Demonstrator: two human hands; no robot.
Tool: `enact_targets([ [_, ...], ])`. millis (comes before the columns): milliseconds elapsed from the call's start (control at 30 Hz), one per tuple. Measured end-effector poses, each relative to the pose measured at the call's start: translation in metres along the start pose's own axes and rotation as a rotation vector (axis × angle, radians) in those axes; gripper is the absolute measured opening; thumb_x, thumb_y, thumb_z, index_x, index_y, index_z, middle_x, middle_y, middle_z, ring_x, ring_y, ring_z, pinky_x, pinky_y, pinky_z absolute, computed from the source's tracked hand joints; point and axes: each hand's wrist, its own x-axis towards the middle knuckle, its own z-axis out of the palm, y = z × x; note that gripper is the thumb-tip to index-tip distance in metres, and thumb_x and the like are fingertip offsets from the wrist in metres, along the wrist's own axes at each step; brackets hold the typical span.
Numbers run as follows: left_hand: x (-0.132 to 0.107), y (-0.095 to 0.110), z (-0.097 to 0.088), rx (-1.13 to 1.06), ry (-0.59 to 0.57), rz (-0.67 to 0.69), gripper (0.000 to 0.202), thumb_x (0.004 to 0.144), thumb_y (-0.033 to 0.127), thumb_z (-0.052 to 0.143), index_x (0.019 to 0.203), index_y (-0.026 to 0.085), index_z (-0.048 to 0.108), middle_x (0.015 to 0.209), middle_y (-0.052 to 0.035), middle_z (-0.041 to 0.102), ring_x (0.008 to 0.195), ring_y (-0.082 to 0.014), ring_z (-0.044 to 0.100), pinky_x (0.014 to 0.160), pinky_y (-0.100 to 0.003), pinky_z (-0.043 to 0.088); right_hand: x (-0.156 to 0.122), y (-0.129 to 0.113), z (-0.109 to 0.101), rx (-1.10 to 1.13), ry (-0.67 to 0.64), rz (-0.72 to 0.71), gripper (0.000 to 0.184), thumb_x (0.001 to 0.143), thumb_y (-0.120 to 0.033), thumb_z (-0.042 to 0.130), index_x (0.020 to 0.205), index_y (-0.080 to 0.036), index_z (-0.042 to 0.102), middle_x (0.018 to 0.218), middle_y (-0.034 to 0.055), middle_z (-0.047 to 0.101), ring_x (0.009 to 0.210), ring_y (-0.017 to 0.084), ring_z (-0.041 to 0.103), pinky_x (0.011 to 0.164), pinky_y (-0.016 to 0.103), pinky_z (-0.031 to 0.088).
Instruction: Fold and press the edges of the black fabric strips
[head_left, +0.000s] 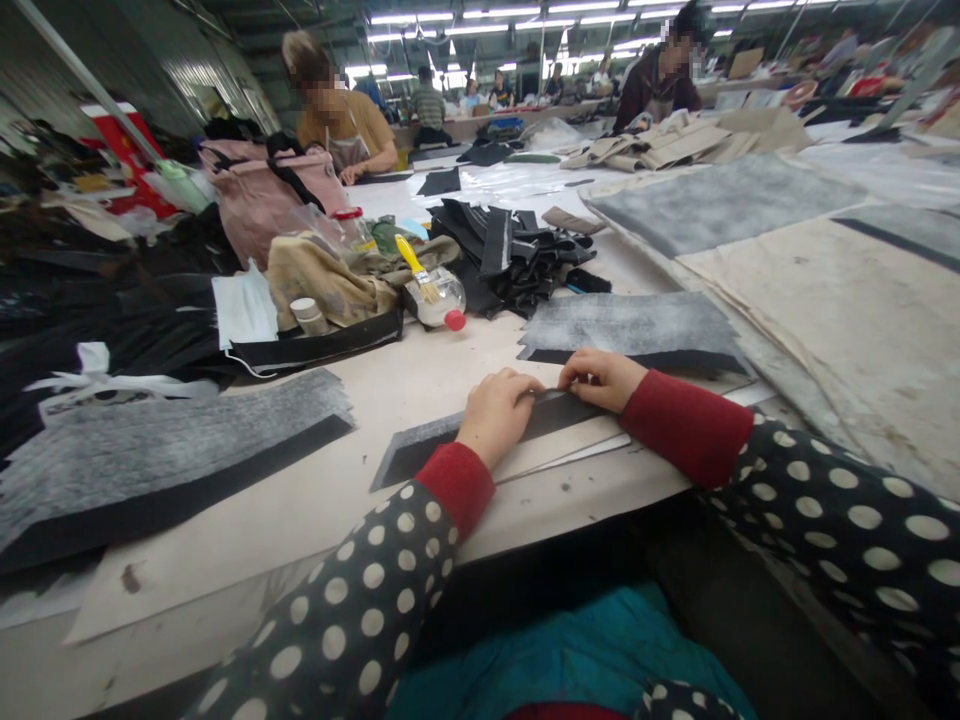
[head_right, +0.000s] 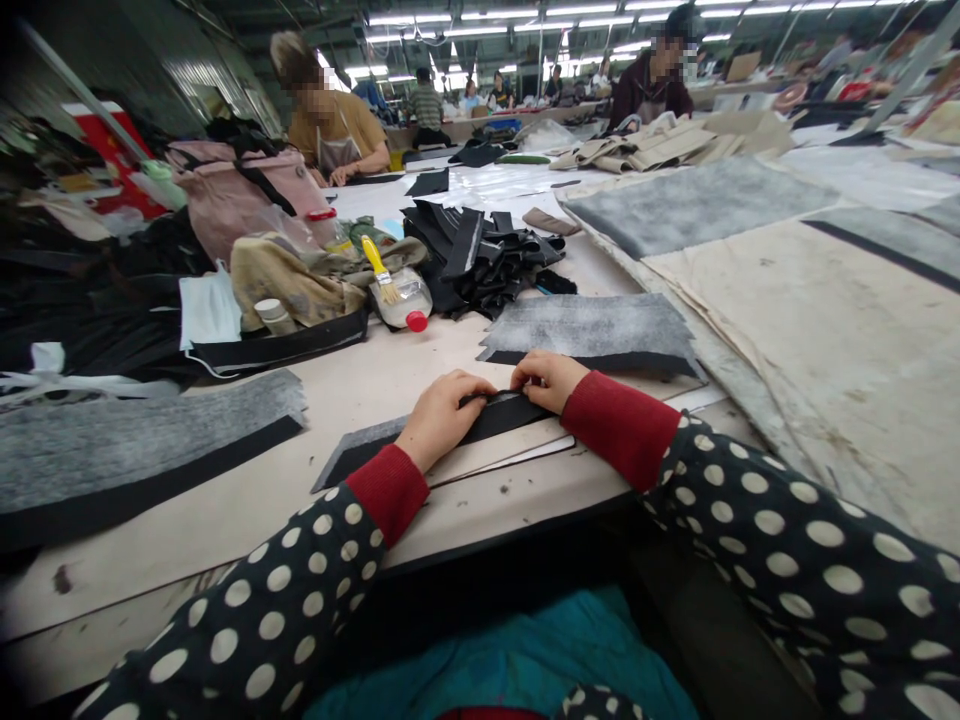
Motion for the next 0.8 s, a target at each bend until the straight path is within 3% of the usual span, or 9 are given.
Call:
enact_targets([
  [133, -0.001, 0.001, 0.000, 0.045, -0.007, 0.028, 0.022, 0.081, 0.019, 0.043, 0.088, 0.026, 0.062, 0.091, -0.0007, 0.058, 0.088, -0.0158, 0.050, 0.080, -0.028, 0.040, -0.002, 0.000, 0.002, -0.104, 0.022, -0.104, 0.021, 0.069, -0.009, 0.044, 0.077, -0.015, 0.062, 0.082, 0.0049, 0.053, 0.065, 0.010, 0.048, 0.065, 0.022, 0.040],
  [300, -0.004, 0.005, -0.007, 0.216, -0.062, 0.125, 0.026, 0.083, 0.018, 0.038, 0.093, 0.027, 0.060, 0.093, -0.0010, 0.058, 0.087, -0.0174, 0.049, 0.078, -0.031, 0.039, -0.009, -0.009, 0.008, -0.387, 0.066, -0.229, 0.025, 0.076, -0.008, 0.039, 0.081, -0.014, 0.063, 0.086, 0.0081, 0.055, 0.079, 0.016, 0.047, 0.074, 0.027, 0.038],
  [467, -0.007, 0.007, -0.015, 0.319, -0.132, 0.203, 0.027, 0.083, 0.016, 0.039, 0.097, 0.028, 0.058, 0.096, -0.0014, 0.058, 0.088, -0.0189, 0.048, 0.077, -0.034, 0.036, -0.014, -0.018, 0.015, -0.539, 0.068, -0.209, 0.025, 0.078, -0.007, 0.038, 0.080, -0.012, 0.063, 0.091, 0.0102, 0.057, 0.085, 0.019, 0.045, 0.076, 0.028, 0.037],
  [667, -0.008, 0.007, -0.016, 0.312, -0.161, 0.190, 0.029, 0.082, 0.015, 0.038, 0.100, 0.028, 0.058, 0.099, -0.0021, 0.056, 0.090, -0.0188, 0.047, 0.076, -0.033, 0.037, -0.010, -0.021, 0.018, -0.450, 0.072, -0.168, 0.029, 0.071, -0.005, 0.042, 0.089, -0.014, 0.064, 0.089, 0.0086, 0.060, 0.085, 0.019, 0.047, 0.078, 0.030, 0.036],
  [800, -0.008, 0.005, -0.013, 0.258, -0.149, 0.159, 0.030, 0.082, 0.014, 0.038, 0.100, 0.027, 0.058, 0.099, -0.0027, 0.056, 0.091, -0.0183, 0.047, 0.080, -0.033, 0.038, -0.010, -0.036, 0.020, -0.490, 0.018, -0.130, 0.028, 0.071, -0.007, 0.043, 0.086, -0.012, 0.065, 0.082, 0.0108, 0.059, 0.079, 0.019, 0.047, 0.075, 0.031, 0.035],
])
